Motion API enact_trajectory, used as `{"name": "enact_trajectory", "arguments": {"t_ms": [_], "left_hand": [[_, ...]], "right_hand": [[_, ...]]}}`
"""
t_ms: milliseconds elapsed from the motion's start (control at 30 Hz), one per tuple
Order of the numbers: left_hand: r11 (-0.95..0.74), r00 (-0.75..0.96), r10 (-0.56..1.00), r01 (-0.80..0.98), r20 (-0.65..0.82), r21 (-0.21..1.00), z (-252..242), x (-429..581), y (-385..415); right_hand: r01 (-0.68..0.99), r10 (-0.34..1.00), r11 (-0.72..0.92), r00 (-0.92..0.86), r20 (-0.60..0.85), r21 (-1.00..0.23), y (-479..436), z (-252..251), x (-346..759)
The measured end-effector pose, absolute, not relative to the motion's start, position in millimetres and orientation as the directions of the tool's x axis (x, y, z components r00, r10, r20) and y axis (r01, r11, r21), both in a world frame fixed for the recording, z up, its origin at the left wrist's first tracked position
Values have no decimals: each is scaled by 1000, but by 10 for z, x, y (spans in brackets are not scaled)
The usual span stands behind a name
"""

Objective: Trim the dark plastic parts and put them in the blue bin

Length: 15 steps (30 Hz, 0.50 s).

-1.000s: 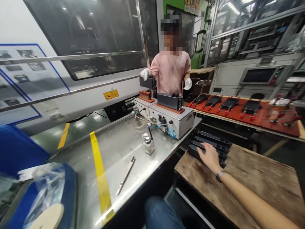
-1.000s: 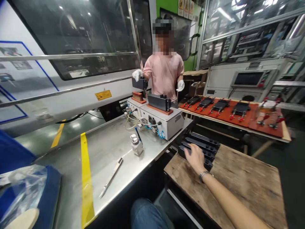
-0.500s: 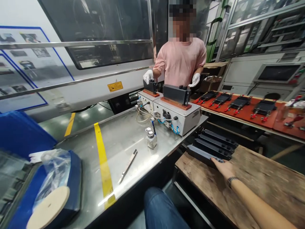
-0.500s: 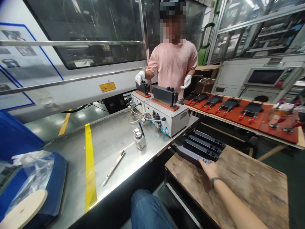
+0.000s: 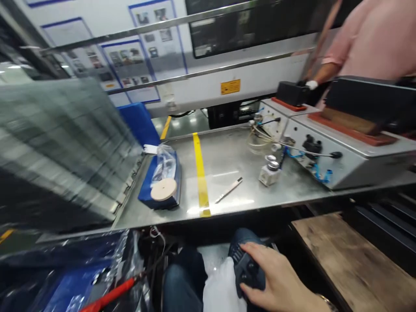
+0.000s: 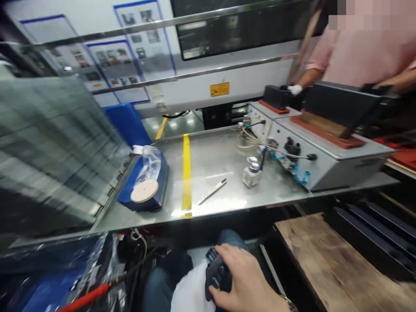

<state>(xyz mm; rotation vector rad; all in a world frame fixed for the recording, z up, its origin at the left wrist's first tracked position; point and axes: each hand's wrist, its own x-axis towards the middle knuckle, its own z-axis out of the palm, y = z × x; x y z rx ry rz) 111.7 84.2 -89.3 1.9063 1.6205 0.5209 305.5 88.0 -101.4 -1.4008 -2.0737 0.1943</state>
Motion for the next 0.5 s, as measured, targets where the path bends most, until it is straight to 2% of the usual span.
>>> {"name": "enact_trajectory", "arguments": {"t_ms": [67, 133, 200, 267, 400, 500], "left_hand": [[136, 148, 921, 744, -360, 654, -767, 1037, 843], [350, 112, 851, 610, -514, 711, -675, 842, 788], [472, 28, 849, 412, -528, 780, -646, 623, 686], [508, -96, 860, 239, -500, 827, -661, 456, 563], [422, -73, 900, -101, -430, 901, -698, 339, 386], [362, -56, 923, -218, -382, 906, -669, 332, 348]], "right_hand": [[745, 829, 539, -388, 403, -393, 1131, -911, 2936], [743, 816, 564, -433, 382, -361, 1518, -831, 2970], [797, 846, 508, -390, 364, -326, 1976, -781, 3104], [864, 885, 414, -309, 348, -286, 2402, -764, 3248], [914, 913, 329, -244, 328, -236, 2906, -773, 3382], [918, 918, 310, -221, 330, -248, 2985, -766, 3443]]}}
